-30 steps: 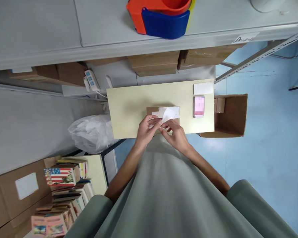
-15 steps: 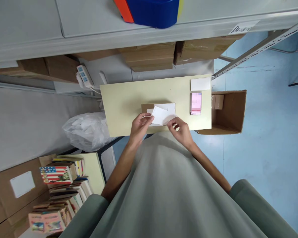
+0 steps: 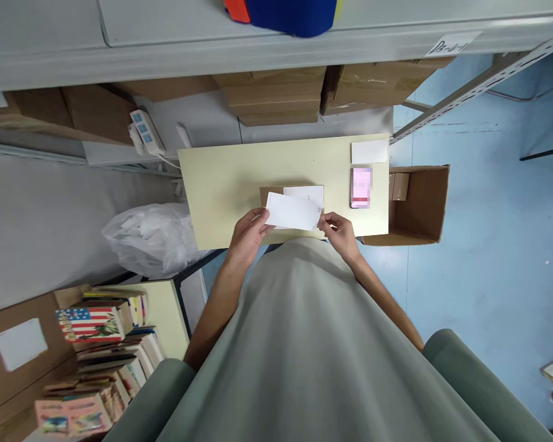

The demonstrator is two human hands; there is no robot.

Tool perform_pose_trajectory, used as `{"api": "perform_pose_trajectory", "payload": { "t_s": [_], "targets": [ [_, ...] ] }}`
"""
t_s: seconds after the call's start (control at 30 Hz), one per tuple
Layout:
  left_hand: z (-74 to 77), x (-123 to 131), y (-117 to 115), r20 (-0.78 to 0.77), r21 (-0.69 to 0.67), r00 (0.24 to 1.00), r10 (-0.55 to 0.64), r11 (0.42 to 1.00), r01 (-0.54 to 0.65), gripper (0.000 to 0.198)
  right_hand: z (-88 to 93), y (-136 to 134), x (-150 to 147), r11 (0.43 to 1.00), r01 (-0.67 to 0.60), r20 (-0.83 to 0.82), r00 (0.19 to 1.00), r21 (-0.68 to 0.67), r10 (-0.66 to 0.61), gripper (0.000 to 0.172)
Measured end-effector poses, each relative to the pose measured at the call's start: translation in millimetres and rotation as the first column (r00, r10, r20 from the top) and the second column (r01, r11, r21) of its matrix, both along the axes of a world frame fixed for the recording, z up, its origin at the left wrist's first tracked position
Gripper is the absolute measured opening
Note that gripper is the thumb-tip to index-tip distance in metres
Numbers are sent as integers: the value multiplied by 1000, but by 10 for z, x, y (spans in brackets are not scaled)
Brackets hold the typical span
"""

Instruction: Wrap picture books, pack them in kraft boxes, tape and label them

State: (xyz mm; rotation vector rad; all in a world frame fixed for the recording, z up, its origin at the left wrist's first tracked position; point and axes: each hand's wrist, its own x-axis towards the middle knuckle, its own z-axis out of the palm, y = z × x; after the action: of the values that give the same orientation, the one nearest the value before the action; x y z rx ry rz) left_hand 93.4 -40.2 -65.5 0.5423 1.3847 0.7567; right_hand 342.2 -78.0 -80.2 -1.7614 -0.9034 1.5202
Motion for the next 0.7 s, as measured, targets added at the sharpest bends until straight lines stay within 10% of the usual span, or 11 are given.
{"api": "perform_pose_trajectory", "payload": {
  "t_s": [0.33,0.7],
  "targets": [
    [-89,-27,-112,53,-18,999,10,1000,-9,57,23,-106,-66,999,23,20,1000,-22,-23,41],
    [-631,-120,-464,-53,-140,998,-38,990,30,66,-273,-280,-41,993,-111,136,984,-40,116,45]
  ]
}}
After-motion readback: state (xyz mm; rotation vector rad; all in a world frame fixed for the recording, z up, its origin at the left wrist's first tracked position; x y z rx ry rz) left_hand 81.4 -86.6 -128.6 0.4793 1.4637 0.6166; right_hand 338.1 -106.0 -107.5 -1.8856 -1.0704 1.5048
